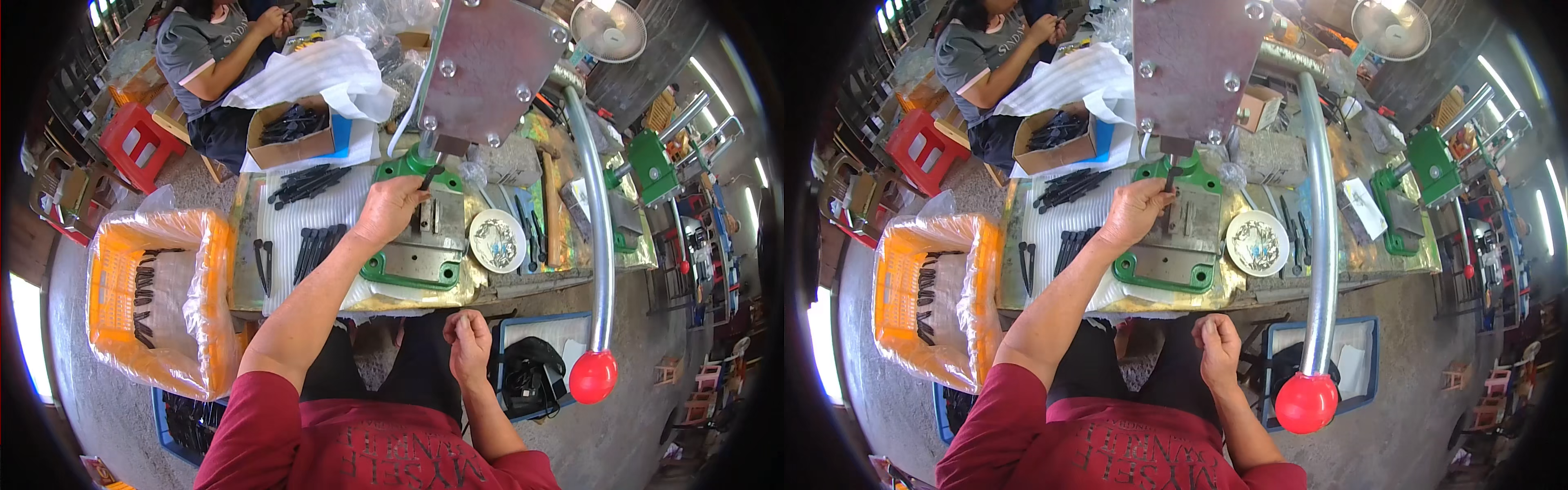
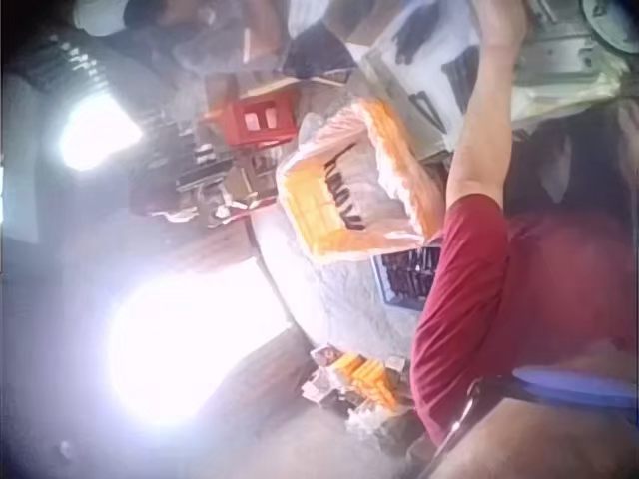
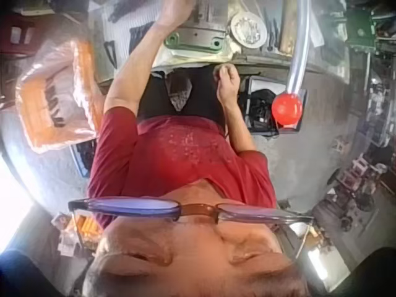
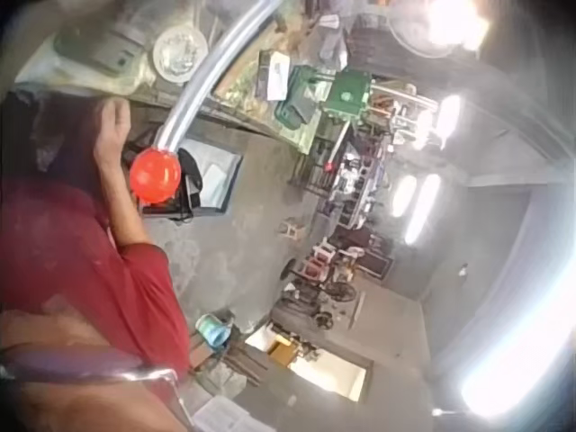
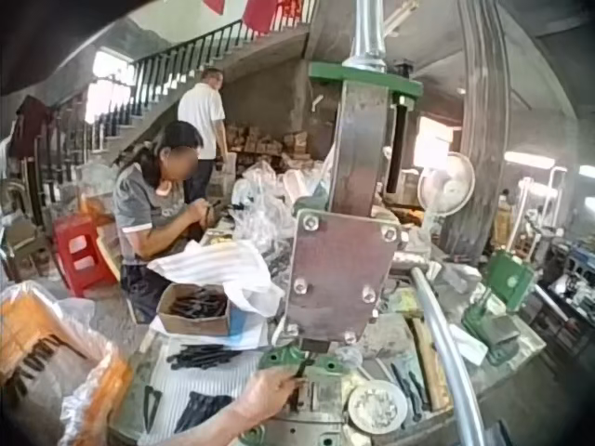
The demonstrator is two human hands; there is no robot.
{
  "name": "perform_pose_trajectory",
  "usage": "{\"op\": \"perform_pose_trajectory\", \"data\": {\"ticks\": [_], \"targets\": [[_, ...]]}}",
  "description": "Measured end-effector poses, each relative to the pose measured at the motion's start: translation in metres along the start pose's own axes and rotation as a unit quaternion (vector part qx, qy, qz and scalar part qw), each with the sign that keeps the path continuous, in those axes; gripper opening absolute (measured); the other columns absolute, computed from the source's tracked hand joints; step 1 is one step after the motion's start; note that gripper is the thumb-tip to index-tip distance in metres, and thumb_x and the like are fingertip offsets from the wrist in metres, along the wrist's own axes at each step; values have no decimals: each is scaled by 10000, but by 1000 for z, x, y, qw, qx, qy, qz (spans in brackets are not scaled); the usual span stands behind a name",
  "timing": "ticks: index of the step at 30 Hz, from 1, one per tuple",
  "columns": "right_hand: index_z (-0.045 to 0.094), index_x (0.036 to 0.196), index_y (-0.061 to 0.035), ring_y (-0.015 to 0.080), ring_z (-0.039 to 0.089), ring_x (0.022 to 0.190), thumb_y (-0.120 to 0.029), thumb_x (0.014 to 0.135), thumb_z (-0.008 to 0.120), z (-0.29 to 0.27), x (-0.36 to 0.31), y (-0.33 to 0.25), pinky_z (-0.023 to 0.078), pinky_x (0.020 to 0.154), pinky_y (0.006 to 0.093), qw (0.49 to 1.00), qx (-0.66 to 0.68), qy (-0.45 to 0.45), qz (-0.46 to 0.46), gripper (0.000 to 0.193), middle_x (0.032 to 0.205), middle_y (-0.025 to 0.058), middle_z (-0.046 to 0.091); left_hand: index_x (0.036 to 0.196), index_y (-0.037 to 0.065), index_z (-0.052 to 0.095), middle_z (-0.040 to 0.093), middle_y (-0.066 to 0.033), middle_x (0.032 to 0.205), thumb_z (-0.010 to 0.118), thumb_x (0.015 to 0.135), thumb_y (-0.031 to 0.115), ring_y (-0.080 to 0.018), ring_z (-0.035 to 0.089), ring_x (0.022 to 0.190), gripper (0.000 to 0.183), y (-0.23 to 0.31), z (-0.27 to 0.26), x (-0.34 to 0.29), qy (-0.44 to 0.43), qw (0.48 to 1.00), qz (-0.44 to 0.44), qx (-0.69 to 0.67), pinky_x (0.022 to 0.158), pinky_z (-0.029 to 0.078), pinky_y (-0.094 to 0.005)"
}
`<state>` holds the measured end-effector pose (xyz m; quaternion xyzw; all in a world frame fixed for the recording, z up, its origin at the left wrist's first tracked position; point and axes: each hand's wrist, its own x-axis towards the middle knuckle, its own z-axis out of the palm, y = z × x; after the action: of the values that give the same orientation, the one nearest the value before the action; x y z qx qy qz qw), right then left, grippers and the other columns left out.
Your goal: The person inserts metal fasteners into plastic straps by hand, positions each strap onto a press machine, and pulls the press handle to secure the fasteners.
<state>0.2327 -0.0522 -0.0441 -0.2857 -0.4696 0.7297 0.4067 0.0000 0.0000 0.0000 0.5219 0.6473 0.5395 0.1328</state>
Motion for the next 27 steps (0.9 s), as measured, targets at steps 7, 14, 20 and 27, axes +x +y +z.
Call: {"op": "perform_pose_trajectory", "data": {"ticks": [7,14,20,27], "targets": [[446,830,-42,97,386,579,-135,843,424,-6,14,-44,300,489,210,979,-46,72,-186,96,733,60,469,852,2,564,536,-103,628,573,747,62,-141,514,534,121,-3,0,0,24,999,47,-1,511,416,-265],[449,962,-24,103,427,629,-255,855,403,20,13,-138,326,503,204,882,-98,90,-452,259,857,98,500,834,5,564,537,-106,633,584,735,69,-169,507,529,119,-3,0,0,13,999,44,4,518,414,-272],[479,962,-7,163,503,667,-388,824,419,35,-13,-179,407,537,240,723,-389,-13,-571,410,1003,193,424,816,1,558,524,-130,636,573,730,53,-202,504,526,102,0,0,2,14,998,59,6,519,411,-288],[523,797,-7,158,519,571,-295,765,562,68,-25,-188,427,553,253,848,-363,-6,-385,293,854,150,508,800,0,551,517,-136,627,573,721,42,-211,514,534,92,0,-2,1,21,997,69,12,519,410,-300]]}}
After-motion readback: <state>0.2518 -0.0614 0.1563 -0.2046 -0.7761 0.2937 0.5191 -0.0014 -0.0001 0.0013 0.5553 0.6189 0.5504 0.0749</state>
